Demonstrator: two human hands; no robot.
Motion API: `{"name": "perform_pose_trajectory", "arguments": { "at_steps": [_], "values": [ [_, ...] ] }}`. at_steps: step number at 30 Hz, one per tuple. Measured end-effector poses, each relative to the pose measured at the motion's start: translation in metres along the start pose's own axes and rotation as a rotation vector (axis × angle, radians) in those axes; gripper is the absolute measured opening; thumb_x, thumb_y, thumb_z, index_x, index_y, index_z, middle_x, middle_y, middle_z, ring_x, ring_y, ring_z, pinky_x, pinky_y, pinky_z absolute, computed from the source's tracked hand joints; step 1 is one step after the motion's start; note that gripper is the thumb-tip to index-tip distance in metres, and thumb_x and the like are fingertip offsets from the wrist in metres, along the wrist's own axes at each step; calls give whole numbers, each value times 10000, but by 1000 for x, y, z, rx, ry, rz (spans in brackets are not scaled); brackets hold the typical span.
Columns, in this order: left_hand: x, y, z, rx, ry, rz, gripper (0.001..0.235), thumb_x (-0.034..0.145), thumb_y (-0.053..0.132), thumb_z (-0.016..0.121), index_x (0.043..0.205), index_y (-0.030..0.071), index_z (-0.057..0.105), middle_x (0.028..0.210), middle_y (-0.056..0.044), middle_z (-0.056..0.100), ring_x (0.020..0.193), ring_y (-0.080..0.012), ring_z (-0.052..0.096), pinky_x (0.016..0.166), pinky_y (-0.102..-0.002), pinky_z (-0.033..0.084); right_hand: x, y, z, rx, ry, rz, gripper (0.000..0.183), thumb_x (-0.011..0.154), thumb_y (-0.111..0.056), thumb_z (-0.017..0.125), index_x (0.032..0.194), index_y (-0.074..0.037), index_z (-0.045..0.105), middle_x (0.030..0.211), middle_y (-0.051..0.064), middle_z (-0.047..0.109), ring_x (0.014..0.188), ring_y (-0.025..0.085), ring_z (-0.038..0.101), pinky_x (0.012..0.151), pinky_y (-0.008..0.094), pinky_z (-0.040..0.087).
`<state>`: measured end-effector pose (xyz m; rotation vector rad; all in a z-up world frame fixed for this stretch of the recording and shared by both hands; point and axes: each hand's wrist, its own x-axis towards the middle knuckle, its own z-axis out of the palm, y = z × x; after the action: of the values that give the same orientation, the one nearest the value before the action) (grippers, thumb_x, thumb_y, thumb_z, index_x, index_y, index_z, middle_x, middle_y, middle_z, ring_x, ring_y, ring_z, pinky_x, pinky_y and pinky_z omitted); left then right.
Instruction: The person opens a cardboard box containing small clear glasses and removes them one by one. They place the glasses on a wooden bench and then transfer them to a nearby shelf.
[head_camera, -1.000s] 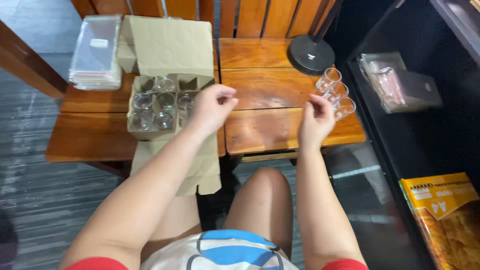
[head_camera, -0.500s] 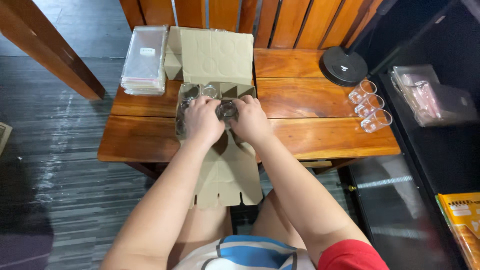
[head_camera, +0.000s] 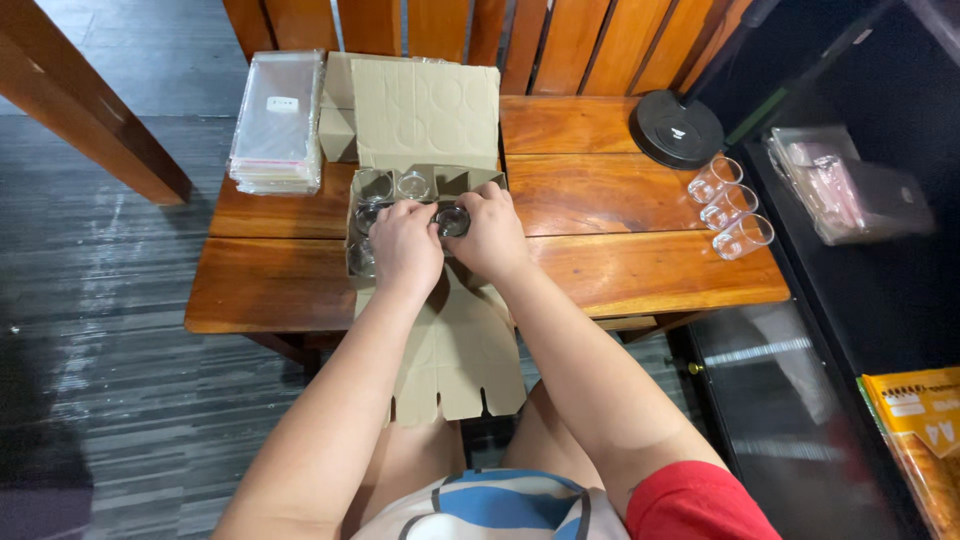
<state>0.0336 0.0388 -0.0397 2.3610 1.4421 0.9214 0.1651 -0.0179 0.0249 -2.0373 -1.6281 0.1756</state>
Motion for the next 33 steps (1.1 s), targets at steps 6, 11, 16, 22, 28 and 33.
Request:
{"name": "perform_pose_trajectory", "arguments": {
  "at_steps": [6, 11, 16, 22, 28, 33],
  "values": [
    [6, -5, 7, -34, 73, -21, 198, 923, 272, 698, 1093, 254, 798, 1072, 24, 659, 1069, -271, 637, 920, -445, 515, -12, -2, -8, 98, 93, -3, 548, 621, -232, 926, 1102, -74, 714, 1131, 82, 600, 1110, 299, 623, 961, 424, 581],
    [12, 6, 5, -188, 104, -35, 163, 977, 283, 664, 1077, 258, 790, 1003, -9, 683, 997, -305, 670, 878, -459, 545, -15, 7, -8, 236, 165, 55, 538, 621, -276, 912, 1108, -158, 716, 1057, -7, 662, 963, 167, 686, 865, 333, 602],
    [10, 37, -27, -432, 42, -128, 203, 1014, 224, 612, 1136, 249, 773, 1057, -45, 703, 1037, -300, 686, 945, -418, 545, -22, 3, -25, 390, 263, 115, 519, 613, -278, 948, 1081, -187, 745, 985, -9, 710, 912, 168, 734, 768, 282, 635],
    [8, 71, -52, -592, 45, -233, 241, 972, 308, 736, 1173, 178, 761, 1074, -74, 694, 1047, -259, 686, 953, -375, 538, -31, 8, -39, 821, 400, 162, 538, 699, -110, 961, 1165, -17, 708, 1043, 135, 729, 981, 181, 704, 718, 243, 676],
    [9, 114, -64, -1167, -230, -540, 671, 936, 449, 779, 1351, -42, 586, 1106, -138, 721, 969, -182, 720, 827, -292, 599, -36, 28, -35, 1246, 519, 85, 459, 817, 1, 869, 1196, 16, 611, 1062, 70, 648, 981, 122, 650, 793, 286, 657],
    [13, 130, -32, -1383, -253, -536, 726, 880, 351, 860, 1367, -89, 549, 1068, -139, 753, 939, -147, 735, 852, -240, 596, -42, 54, -34, 1345, 577, -34, 569, 805, 62, 861, 1253, -18, 520, 1137, 55, 576, 1074, 184, 664, 979, 324, 587]
  ]
}}
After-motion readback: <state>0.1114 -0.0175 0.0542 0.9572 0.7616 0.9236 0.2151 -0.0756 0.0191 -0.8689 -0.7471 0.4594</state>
